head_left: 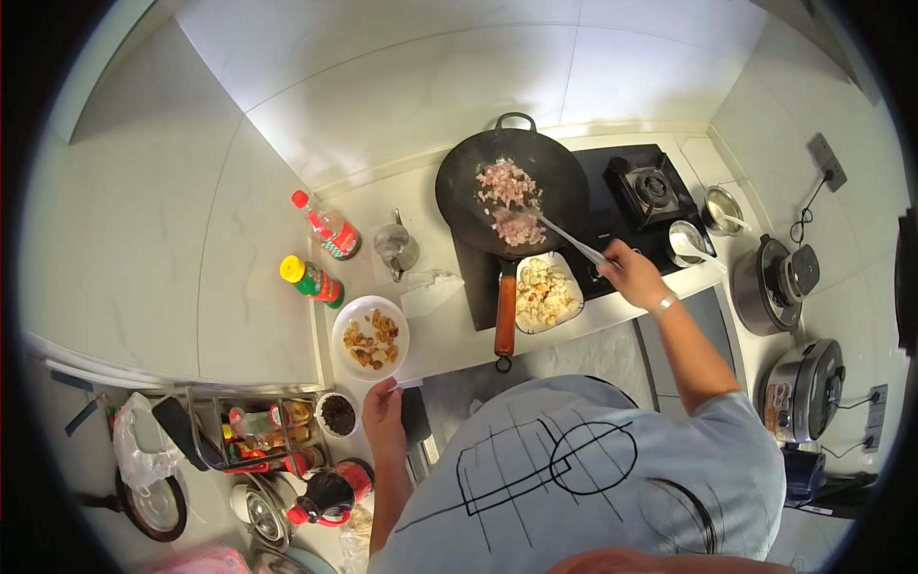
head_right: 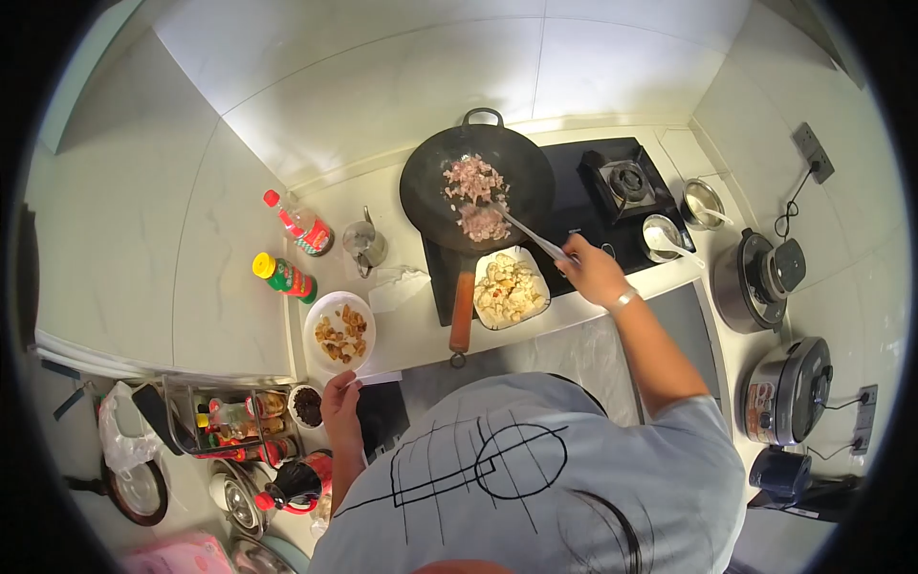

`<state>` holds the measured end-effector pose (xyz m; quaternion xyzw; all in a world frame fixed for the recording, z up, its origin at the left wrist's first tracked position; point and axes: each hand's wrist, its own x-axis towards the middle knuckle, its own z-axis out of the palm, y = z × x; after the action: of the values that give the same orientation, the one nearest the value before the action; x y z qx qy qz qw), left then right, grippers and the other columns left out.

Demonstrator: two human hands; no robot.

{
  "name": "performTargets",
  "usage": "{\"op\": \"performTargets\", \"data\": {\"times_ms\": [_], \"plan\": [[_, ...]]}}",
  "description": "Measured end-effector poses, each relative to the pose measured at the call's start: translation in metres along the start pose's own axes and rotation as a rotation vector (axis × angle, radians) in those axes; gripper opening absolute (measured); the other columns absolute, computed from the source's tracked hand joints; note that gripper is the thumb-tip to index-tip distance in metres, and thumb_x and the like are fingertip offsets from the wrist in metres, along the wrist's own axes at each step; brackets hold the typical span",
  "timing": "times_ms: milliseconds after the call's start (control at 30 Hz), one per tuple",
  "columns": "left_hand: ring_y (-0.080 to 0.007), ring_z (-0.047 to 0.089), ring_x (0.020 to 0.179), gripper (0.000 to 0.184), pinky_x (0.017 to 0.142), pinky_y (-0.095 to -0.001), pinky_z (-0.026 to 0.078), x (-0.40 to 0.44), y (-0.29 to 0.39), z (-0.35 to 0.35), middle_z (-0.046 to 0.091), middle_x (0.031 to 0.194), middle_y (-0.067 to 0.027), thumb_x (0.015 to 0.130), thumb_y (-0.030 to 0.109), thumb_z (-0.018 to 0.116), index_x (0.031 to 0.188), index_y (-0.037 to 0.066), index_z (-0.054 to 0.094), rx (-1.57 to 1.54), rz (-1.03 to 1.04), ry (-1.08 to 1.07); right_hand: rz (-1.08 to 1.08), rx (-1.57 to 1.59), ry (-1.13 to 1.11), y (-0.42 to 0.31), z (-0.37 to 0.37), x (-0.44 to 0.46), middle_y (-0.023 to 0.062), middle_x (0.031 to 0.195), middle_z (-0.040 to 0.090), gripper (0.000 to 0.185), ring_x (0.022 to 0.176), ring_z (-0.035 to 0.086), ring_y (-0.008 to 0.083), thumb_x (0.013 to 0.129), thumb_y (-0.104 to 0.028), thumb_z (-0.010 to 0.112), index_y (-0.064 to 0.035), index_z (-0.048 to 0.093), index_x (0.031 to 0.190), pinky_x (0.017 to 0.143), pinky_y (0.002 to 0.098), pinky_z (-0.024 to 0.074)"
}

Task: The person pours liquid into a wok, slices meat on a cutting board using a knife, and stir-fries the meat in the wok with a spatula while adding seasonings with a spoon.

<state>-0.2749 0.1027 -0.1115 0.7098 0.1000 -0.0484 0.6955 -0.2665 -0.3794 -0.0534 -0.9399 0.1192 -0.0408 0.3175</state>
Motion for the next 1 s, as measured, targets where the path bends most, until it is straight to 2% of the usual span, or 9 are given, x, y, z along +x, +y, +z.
{"op": "performTargets", "data": {"times_ms": [67, 200, 267, 367, 467, 633, 767, 867, 1000], "plan": [[-0.0115, 0.058, 0.098, 0.022, 0.089, -0.0241, 0.045, -0.001, -0.005, -0.005, 0.063, 0.108, -0.007, 0.093, 0.002, 0.059, 0.115, -0.002, 0.06, -0.026, -0.006, 0.031, 0.019, -0.022, -0.055, -0.008, -0.024, -0.016, 0.0211, 0.091, 0.067, 0.027, 0.087, 0.065, 0.0414, 0.089, -0.023, 0.068, -0.0042, 0.053, 0.102, 0.074, 0.0448, 0.0502], [-0.0117, 0.058, 0.098, 0.022, 0.089, -0.0239, 0.045, 0.0, -0.007, -0.003, 0.063, 0.108, -0.007, 0.093, 0.001, 0.059, 0.115, -0.001, 0.061, -0.034, -0.006, -0.028, 0.022, -0.022, 0.021, 0.002, 0.022, 0.022, 0.0222, 0.091, 0.067, 0.029, 0.085, 0.064, 0.042, 0.089, -0.024, 0.068, -0.0038, 0.053, 0.103, 0.074, 0.0443, 0.0497], [-0.0116, 0.058, 0.098, 0.022, 0.089, -0.0237, 0.045, 0.003, 0.002, 0.001, 0.063, 0.108, -0.0067, 0.093, 0.001, 0.059, 0.114, -0.001, 0.061, -0.024, 0.011, -0.051, -0.008, -0.008, 0.007, -0.008, 0.018, 0.026, 0.021, 0.091, 0.067, 0.028, 0.085, 0.065, 0.0393, 0.089, -0.023, 0.068, -0.0037, 0.053, 0.102, 0.073, 0.0427, 0.0499], [-0.0111, 0.058, 0.096, 0.022, 0.088, -0.0237, 0.045, 0.006, 0.009, 0.007, 0.063, 0.108, -0.0063, 0.092, 0.001, 0.06, 0.114, -0.001, 0.061, -0.031, 0.017, -0.05, 0.02, 0.008, -0.082, -0.017, -0.033, -0.008, 0.0166, 0.087, 0.066, 0.024, 0.081, 0.066, 0.0302, 0.089, -0.02, 0.069, -0.003, 0.056, 0.1, 0.07, 0.0382, 0.0496], [-0.0106, 0.057, 0.095, 0.023, 0.088, -0.0239, 0.045, 0.006, 0.001, 0.005, 0.063, 0.107, -0.006, 0.092, 0.002, 0.06, 0.115, -0.001, 0.061, -0.018, -0.007, -0.038, 0.076, 0.052, -0.145, -0.012, -0.047, -0.025, 0.016, 0.085, 0.066, 0.025, 0.079, 0.066, 0.0306, 0.088, -0.02, 0.069, -0.0028, 0.056, 0.1, 0.07, 0.0387, 0.0494], [-0.0108, 0.057, 0.097, 0.024, 0.088, -0.0245, 0.045, 0.005, 0.005, 0.01, 0.063, 0.107, -0.006, 0.092, 0.002, 0.06, 0.116, -0.001, 0.061, 0.014, -0.019, -0.067, 0.071, -0.103, 0.006, -0.006, -0.01, 0.004, 0.0203, 0.089, 0.068, 0.027, 0.087, 0.066, 0.0395, 0.086, -0.021, 0.07, -0.0033, 0.055, 0.1, 0.074, 0.0449, 0.0507], [-0.011, 0.058, 0.097, 0.024, 0.089, -0.0247, 0.045, 0.008, 0.006, 0.006, 0.063, 0.107, -0.0059, 0.092, 0.001, 0.06, 0.116, -0.001, 0.061, 0.009, 0.01, -0.067, 0.005, -0.105, 0.065, -0.015, -0.027, 0.01, 0.0198, 0.087, 0.068, 0.027, 0.084, 0.065, 0.0405, 0.087, -0.021, 0.07, -0.0047, 0.054, 0.101, 0.073, 0.0466, 0.0505], [-0.0107, 0.058, 0.097, 0.024, 0.089, -0.0244, 0.045, 0.006, 0.007, 0.009, 0.063, 0.106, -0.0056, 0.092, 0.001, 0.059, 0.116, -0.001, 0.061, 0.011, 0.0, -0.093, -0.039, -0.095, 0.133, -0.008, 0.009, 0.033, 0.0196, 0.086, 0.067, 0.027, 0.083, 0.065, 0.0404, 0.086, -0.021, 0.071, -0.005, 0.054, 0.1, 0.072, 0.0466, 0.0504], [-0.0103, 0.057, 0.096, 0.022, 0.088, -0.0241, 0.046, 0.005, 0.014, 0.005, 0.063, 0.105, -0.0054, 0.093, 0.002, 0.059, 0.115, -0.001, 0.061, -0.003, 0.018, -0.067, 0.0, -0.105, 0.007, 0.001, -0.001, 0.028, 0.0192, 0.085, 0.067, 0.027, 0.083, 0.065, 0.0408, 0.085, -0.021, 0.071, -0.0055, 0.053, 0.099, 0.072, 0.0465, 0.0497]]}}
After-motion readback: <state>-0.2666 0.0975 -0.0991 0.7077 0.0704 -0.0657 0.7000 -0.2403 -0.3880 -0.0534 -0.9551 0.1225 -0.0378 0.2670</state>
